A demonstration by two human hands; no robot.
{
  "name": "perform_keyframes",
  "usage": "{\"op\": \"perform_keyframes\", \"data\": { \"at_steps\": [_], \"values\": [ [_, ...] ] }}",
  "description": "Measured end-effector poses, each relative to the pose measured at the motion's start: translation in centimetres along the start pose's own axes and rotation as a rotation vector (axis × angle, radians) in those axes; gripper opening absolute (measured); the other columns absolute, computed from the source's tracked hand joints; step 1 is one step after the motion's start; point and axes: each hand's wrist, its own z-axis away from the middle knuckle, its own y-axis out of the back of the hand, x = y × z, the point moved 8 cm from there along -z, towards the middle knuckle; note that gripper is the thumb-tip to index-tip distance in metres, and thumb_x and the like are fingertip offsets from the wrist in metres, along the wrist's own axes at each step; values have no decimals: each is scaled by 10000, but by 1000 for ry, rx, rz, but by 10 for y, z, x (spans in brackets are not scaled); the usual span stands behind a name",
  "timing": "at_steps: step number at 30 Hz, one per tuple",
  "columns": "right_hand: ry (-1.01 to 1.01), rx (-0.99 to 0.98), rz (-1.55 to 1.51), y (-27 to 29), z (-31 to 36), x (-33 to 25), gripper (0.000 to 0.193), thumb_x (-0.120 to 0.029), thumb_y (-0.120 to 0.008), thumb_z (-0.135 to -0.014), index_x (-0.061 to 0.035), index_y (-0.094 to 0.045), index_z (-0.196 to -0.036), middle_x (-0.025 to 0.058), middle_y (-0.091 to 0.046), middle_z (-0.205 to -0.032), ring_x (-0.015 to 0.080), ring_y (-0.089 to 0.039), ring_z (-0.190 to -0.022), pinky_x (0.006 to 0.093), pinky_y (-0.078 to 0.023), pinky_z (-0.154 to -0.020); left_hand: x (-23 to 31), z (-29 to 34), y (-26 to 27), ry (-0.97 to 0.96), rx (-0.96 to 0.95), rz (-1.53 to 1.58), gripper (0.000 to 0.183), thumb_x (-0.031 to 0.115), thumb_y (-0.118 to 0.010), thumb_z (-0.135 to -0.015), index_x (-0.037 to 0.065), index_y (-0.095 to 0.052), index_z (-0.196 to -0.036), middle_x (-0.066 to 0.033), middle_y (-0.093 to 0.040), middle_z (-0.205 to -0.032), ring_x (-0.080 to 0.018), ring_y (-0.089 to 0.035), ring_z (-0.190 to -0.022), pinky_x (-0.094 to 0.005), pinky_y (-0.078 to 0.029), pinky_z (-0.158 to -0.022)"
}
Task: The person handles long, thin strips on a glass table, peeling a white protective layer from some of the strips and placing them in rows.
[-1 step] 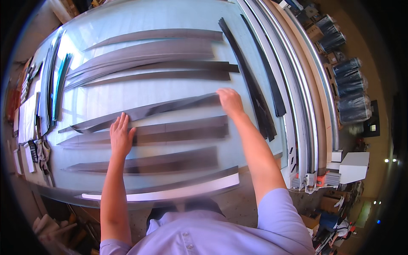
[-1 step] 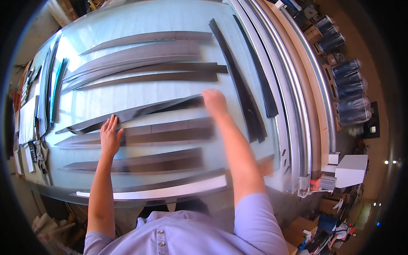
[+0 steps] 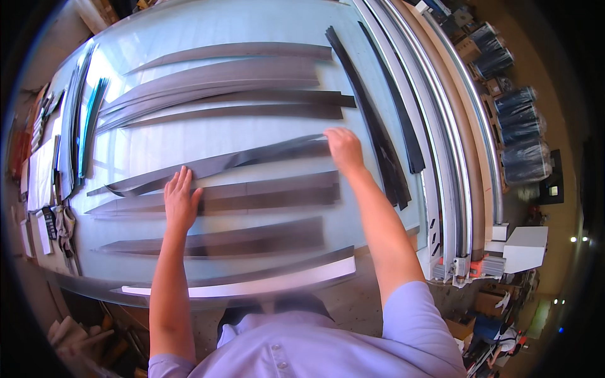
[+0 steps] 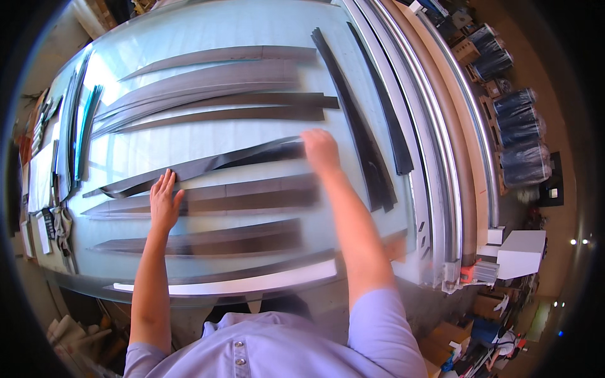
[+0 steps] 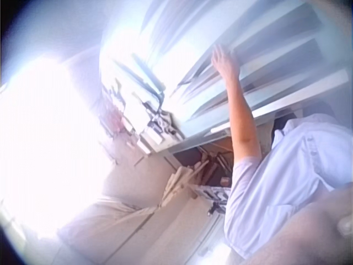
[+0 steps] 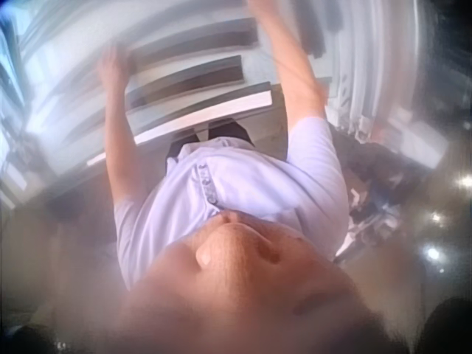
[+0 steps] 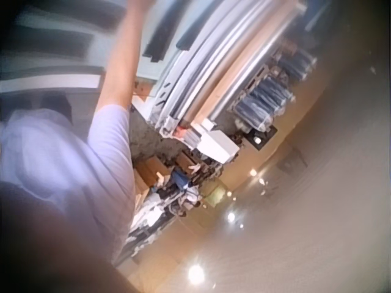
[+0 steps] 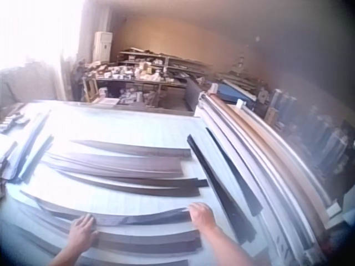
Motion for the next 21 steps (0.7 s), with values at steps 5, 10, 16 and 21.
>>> {"op": "perform_keyframes", "data": {
  "at_steps": [5,10,16,21],
  "values": [
    [-124,298,-376,115,-4,-86,58,17,-687,-836,-16,-640,-845,123,-661,-814,313,-642,-774,361,-513,-704,-10,-6,14,124,71,104,444,189,-676,-904,69,-609,-1326,-134,-589,-1394,-351,-563,-1227,-468,-364,-1108],
    [-596,86,-612,96,105,-95,103,-79,-671,-911,6,-634,-865,111,-662,-782,216,-625,-726,319,-498,-699,-25,14,68,86,123,154,113,111,-666,-873,50,-752,-910,-117,-729,-945,-322,-658,-918,-397,-500,-854],
    [-916,-162,-799,31,234,-146,136,-122,-684,-919,-1,-633,-882,54,-633,-739,96,-556,-709,278,-460,-652,1,93,82,56,-425,-93,439,143,-822,-738,21,-692,-1139,-170,-693,-1120,-352,-622,-1103,-424,-492,-944],
    [-885,-168,-913,30,236,-174,162,-130,-687,-933,10,-619,-885,40,-637,-751,93,-565,-716,274,-466,-660,156,115,20,-172,-621,631,565,174,-816,-773,12,-627,-1280,-202,-665,-1239,-379,-606,-1168,-424,-478,-996]
  ]
}}
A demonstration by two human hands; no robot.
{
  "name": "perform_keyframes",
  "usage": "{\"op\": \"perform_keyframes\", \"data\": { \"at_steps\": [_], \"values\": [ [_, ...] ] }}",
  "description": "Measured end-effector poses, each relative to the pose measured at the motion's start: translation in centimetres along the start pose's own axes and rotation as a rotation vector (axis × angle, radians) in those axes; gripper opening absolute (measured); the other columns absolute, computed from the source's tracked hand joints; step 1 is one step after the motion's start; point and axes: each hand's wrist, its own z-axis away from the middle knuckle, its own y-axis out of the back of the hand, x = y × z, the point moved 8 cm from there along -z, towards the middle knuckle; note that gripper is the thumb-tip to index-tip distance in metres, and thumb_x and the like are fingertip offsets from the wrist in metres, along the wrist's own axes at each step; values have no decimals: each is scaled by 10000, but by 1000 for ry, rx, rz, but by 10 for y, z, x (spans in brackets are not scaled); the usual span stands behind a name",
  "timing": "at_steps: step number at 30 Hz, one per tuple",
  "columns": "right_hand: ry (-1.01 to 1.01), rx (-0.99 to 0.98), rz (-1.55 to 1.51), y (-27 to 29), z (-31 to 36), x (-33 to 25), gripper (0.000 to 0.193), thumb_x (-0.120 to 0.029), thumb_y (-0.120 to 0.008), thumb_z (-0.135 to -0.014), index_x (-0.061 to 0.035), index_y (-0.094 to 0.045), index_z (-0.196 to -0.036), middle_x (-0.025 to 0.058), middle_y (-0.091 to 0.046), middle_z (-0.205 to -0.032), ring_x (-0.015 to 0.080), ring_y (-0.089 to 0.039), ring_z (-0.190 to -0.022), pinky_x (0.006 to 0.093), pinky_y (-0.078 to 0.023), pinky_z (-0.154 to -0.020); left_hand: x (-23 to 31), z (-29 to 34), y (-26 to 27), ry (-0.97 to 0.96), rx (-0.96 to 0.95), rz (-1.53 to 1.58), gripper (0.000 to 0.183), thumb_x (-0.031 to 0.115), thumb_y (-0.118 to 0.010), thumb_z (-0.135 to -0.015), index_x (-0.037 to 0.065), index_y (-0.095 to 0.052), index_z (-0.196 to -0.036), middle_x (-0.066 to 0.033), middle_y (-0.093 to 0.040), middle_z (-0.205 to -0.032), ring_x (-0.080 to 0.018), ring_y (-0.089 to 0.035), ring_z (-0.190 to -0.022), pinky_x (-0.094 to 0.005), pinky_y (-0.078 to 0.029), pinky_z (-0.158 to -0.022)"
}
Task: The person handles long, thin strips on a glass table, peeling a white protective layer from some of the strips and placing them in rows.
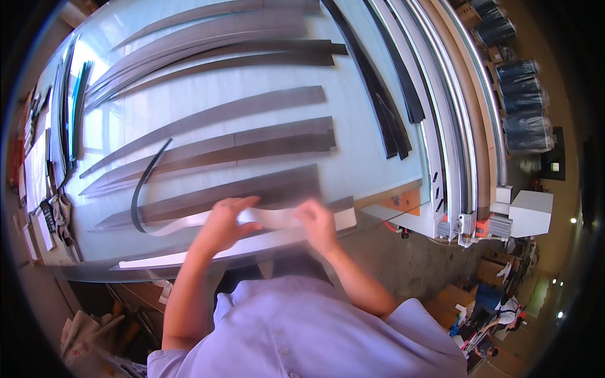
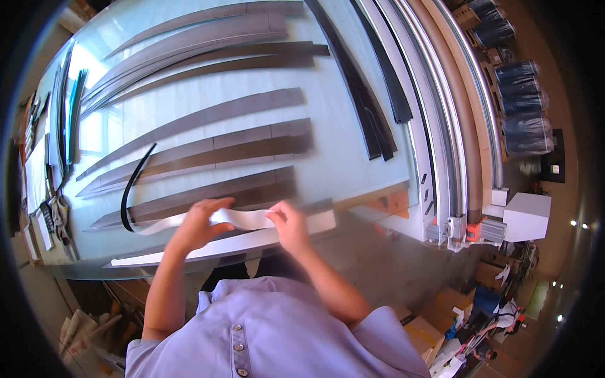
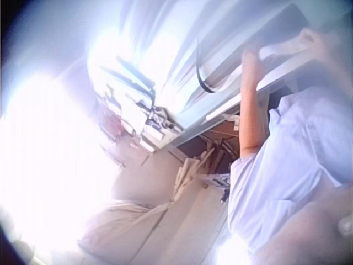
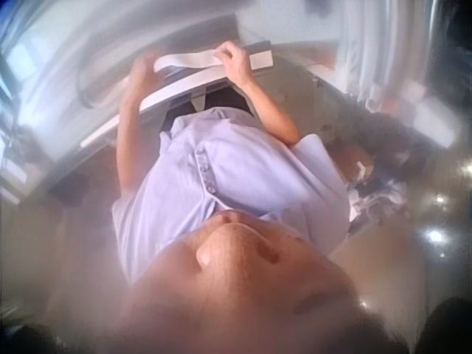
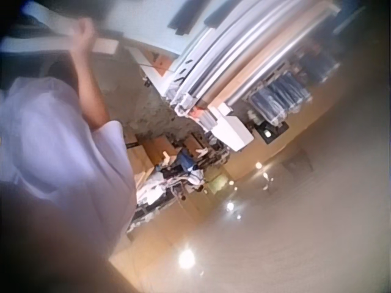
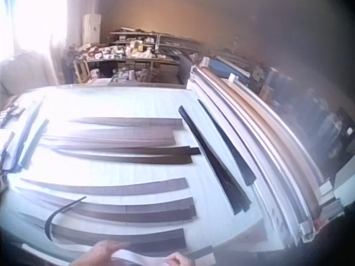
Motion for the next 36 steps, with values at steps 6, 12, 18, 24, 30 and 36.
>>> {"op": "perform_keyframes", "data": {
  "at_steps": [6,12,18,24,30,36],
  "values": [
    [-50,-18,191,55,-37,11,275,-118,-672,-923,-99,-696,-1196,92,-662,-835,195,-617,-777,335,-493,-726,-15,-44,-35,263,-45,13,217,226,-688,-867,16,-713,-913,-249,-669,-827,-438,-640,-828,-477,-509,-741],
    [334,-171,513,65,-81,17,410,-64,-705,-824,-177,-723,-1217,111,-489,-751,315,-496,-752,409,-434,-704,-25,-96,-60,315,-131,-7,298,299,-751,-812,3,-722,-798,-205,-658,-736,-359,-629,-725,-445,-495,-695],
    [260,-173,495,66,-88,25,418,-139,-810,-744,-210,-762,-1153,73,-481,-720,236,-502,-700,386,-420,-658,-34,-119,-80,339,-105,-136,310,326,-772,-791,20,-726,-765,-181,-650,-697,-328,-613,-668,-434,-478,-646],
    [331,-124,508,66,-86,28,452,-151,-832,-698,-231,-771,-1139,53,-479,-718,221,-499,-706,377,-424,-663,-27,-119,-80,339,-60,-222,293,330,-780,-772,40,-741,-771,-185,-670,-725,-357,-643,-709,-447,-495,-654],
    [329,-111,532,66,-86,29,445,-160,-835,-692,-228,-773,-1127,45,-479,-720,218,-510,-730,377,-422,-695,-30,-120,-82,445,-204,-251,303,365,-795,-780,96,-765,-916,-144,-738,-922,-336,-695,-930,-425,-550,-806],
    [330,-98,554,65,-85,28,442,-165,-833,-695,-240,-772,-1126,39,-477,-719,218,-512,-737,375,-416,-698,-30,-120,-80,435,-182,-223,292,349,-798,-772,92,-767,-907,-150,-735,-915,-345,-693,-907,-437,-545,-789]
  ]
}}
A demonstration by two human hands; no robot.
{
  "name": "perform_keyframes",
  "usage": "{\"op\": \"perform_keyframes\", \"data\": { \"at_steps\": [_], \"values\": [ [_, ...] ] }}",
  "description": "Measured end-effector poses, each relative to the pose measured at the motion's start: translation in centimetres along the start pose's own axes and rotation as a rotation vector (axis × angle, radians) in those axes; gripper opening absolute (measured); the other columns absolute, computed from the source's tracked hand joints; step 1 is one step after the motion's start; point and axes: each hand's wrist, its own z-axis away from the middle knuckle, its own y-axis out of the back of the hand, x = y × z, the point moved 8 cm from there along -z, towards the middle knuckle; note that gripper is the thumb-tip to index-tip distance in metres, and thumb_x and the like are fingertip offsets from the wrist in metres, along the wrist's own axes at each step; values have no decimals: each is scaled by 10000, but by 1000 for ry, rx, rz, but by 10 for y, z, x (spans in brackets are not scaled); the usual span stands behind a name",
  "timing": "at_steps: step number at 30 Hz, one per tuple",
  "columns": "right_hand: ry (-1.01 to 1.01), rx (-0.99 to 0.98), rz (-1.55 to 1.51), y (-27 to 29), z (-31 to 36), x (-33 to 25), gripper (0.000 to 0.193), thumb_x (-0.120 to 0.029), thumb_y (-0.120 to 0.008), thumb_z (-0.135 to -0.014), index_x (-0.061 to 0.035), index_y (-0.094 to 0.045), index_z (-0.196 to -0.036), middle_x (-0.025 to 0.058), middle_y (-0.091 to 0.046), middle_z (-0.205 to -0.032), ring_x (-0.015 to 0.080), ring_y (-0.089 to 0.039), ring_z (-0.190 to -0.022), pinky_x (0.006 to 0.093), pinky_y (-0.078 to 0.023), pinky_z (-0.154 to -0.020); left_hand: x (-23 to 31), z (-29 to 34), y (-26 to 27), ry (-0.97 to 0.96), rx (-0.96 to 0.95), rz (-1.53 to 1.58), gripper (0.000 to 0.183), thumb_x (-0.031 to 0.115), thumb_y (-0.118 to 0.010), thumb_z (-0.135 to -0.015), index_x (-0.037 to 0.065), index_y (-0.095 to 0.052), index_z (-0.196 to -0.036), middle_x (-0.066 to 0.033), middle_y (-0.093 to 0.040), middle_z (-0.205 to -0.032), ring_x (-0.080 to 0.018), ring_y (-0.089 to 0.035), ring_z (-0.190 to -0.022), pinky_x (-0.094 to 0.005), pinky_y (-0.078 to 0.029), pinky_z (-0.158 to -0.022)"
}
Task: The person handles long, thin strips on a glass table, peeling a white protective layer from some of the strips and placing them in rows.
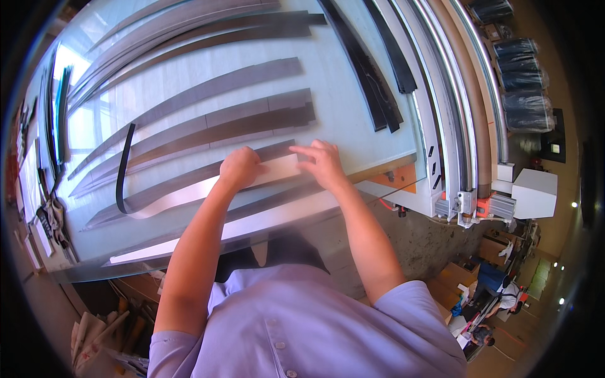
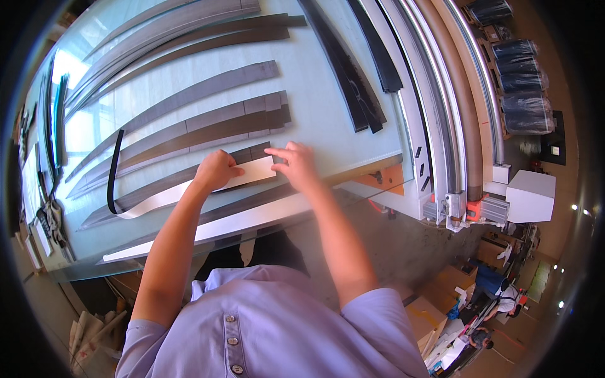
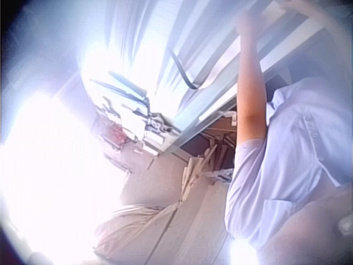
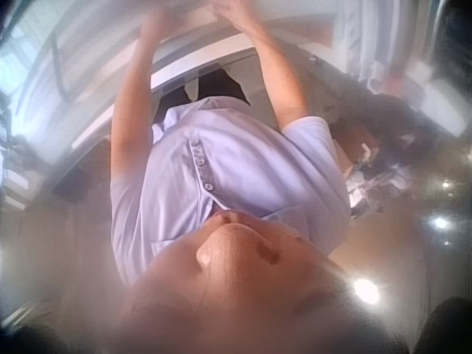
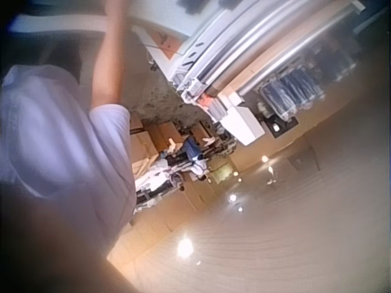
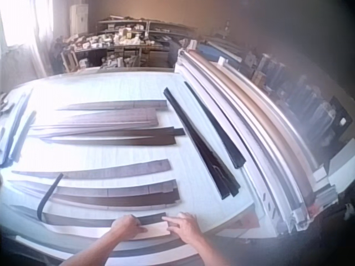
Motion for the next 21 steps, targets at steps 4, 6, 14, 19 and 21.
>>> {"op": "perform_keyframes", "data": {
  "at_steps": [4,6,14,19,21],
  "values": [
    [-6,-2,24,-1,1,0,446,-168,-830,-700,-248,-766,-1134,34,-476,-731,215,-518,-760,379,-403,-746,0,0,-1,-3,-7,-9,285,344,-790,-779,89,-765,-904,-152,-732,-916,-349,-688,-899,-446,-541,-780],
    [-11,0,48,-1,2,-3,449,-167,-826,-706,-248,-759,-1142,33,-481,-750,220,-521,-786,384,-396,-770,1,1,-1,-23,9,-19,285,353,-773,-794,84,-760,-891,-156,-729,-910,-357,-685,-898,-454,-540,-774],
    [39,72,78,-4,7,-4,454,-125,-804,-717,-238,-750,-1154,35,-479,-768,231,-517,-807,378,-377,-776,-33,40,26,-87,167,-200,425,459,-775,-794,45,-686,-834,-181,-702,-835,-404,-666,-822,-472,-524,-717],
    [4,60,49,-8,7,2,463,-118,-809,-703,-246,-757,-1146,29,-473,-745,221,-518,-786,370,-372,-782,-143,80,70,110,141,-150,238,277,-803,-776,62,-724,-839,-160,-720,-838,-362,-686,-831,-453,-522,-733],
    [35,78,96,-9,6,0,461,-119,-811,-701,-247,-760,-1141,28,-474,-741,218,-521,-786,372,-374,-788,-176,93,84,132,167,-153,223,256,-794,-796,44,-726,-810,-168,-706,-795,-360,-676,-788,-436,-515,-712]
  ]
}}
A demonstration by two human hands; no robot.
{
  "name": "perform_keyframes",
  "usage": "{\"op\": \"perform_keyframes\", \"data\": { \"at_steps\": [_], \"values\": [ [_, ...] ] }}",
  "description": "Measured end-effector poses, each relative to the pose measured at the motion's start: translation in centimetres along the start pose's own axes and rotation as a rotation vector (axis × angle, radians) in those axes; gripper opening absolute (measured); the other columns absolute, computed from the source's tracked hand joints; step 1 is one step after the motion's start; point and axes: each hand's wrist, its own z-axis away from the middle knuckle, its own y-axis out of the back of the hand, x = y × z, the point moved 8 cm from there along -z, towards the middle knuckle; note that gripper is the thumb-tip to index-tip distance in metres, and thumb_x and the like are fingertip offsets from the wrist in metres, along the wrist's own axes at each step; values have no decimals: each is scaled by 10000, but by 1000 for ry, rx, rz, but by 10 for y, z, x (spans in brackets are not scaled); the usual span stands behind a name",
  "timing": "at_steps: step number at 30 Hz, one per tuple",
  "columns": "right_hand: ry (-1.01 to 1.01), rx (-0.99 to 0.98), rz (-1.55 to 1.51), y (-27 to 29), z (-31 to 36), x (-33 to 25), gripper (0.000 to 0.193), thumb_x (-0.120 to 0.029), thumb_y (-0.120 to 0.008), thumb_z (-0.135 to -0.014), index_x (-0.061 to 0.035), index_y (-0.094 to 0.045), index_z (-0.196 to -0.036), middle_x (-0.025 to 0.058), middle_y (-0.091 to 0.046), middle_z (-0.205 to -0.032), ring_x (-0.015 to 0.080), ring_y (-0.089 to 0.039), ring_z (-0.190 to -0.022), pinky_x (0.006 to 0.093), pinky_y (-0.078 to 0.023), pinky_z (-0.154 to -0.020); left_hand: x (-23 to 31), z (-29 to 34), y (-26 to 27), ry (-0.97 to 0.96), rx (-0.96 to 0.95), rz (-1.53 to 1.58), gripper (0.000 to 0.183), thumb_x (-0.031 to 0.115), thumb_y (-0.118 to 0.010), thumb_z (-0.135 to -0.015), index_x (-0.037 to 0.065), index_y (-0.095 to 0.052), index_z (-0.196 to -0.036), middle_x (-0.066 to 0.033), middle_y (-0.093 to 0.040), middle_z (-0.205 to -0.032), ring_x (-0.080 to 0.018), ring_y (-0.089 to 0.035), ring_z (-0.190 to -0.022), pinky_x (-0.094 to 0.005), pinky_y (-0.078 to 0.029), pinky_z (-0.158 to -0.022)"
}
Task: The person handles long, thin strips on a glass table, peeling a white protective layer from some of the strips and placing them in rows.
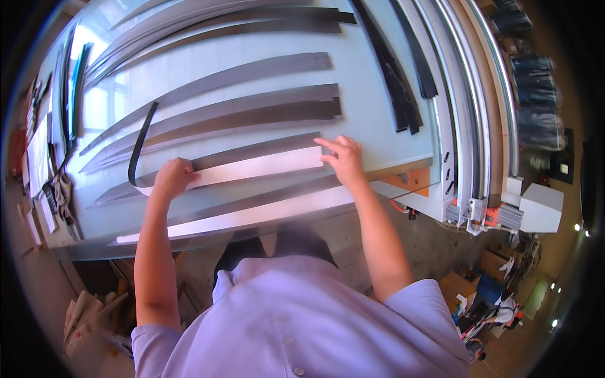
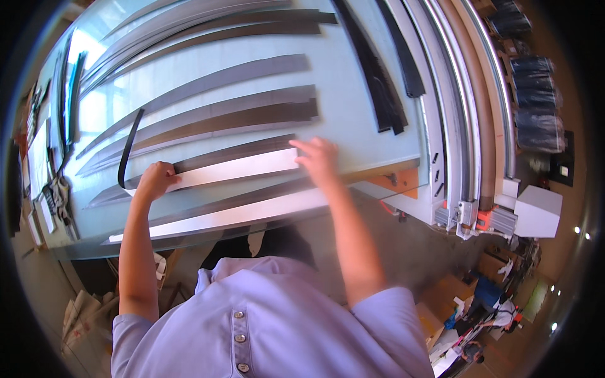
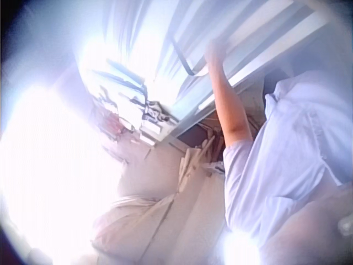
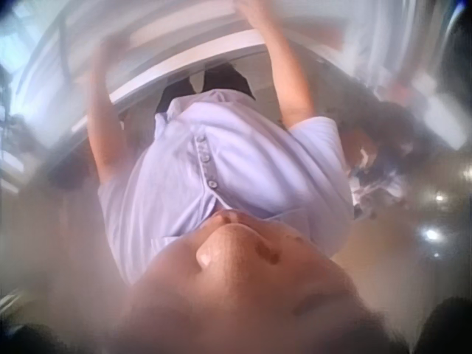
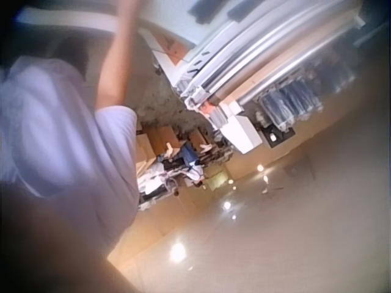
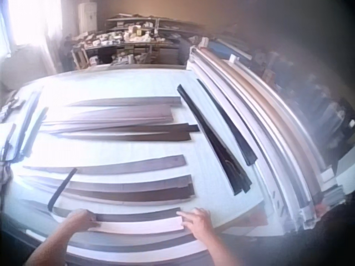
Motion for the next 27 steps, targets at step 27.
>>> {"op": "perform_keyframes", "data": {
  "at_steps": [27],
  "values": [
    [-55,-61,27,-1,-2,-10,498,-96,-821,-696,-240,-747,-1167,14,-471,-748,185,-513,-772,347,-397,-804,-35,0,14,2,33,98,263,290,-777,-806,44,-703,-752,-129,-684,-678,-297,-667,-657,-395,-513,-637]
  ]
}}
